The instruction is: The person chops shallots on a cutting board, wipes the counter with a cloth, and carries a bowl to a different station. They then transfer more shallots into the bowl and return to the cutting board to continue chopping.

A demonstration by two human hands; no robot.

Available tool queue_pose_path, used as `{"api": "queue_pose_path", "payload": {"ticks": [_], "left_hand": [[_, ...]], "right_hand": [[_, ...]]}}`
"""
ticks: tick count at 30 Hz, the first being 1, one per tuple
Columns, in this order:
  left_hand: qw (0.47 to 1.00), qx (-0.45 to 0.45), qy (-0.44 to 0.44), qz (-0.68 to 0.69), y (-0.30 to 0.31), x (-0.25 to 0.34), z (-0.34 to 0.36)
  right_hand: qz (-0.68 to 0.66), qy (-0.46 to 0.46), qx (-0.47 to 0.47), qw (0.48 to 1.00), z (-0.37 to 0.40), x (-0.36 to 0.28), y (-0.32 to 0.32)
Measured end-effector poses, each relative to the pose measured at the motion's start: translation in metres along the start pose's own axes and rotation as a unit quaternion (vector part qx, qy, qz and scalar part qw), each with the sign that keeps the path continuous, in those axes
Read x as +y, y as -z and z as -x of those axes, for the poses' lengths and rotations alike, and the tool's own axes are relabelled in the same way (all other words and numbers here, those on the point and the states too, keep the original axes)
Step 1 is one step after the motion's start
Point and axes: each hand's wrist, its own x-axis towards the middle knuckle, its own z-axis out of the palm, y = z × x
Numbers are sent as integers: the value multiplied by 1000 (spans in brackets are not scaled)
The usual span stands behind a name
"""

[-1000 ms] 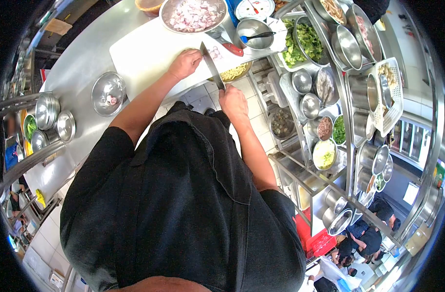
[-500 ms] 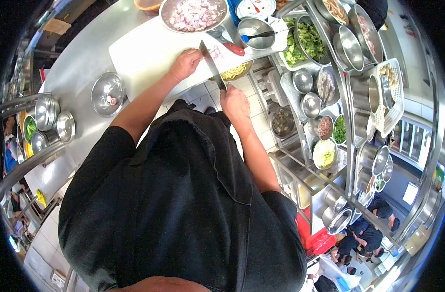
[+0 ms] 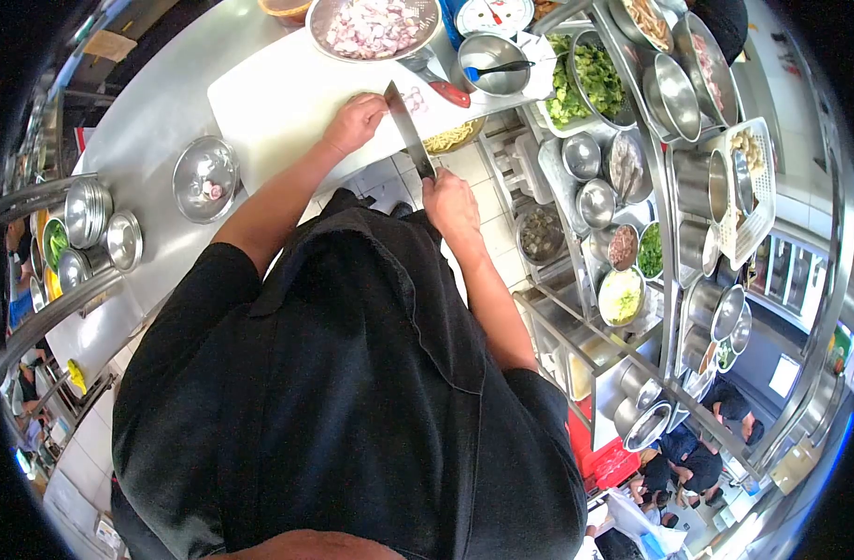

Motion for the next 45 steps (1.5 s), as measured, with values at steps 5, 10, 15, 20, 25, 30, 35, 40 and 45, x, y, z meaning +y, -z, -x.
{"api": "queue_pose_path", "payload": {"ticks": [5,10,15,20,25,30,35,40,45], "left_hand": [[1000,2,-6,-4,-3,-1,0],[1000,-5,-12,-27,-3,1,-4],[999,32,16,-6,11,19,-10],[995,75,64,-12,56,42,-1],[979,97,173,-55,155,47,39],[829,-14,483,-282,263,-7,120],[807,-99,516,-267,279,-19,159],[812,-121,510,-257,272,-27,161],[837,-62,447,-309,268,-31,159]], "right_hand": [[16,-2,3,1000,-16,2,-17],[-1,4,14,1000,-19,3,4],[-29,13,57,998,-4,7,18],[-18,55,36,998,-7,3,-2],[-58,50,-19,997,-8,-1,-17],[-78,48,-28,995,-6,-2,-16],[-80,48,-37,995,-12,2,-20],[-101,23,-56,993,-11,0,-16],[-93,42,-48,994,-21,18,-30]]}}
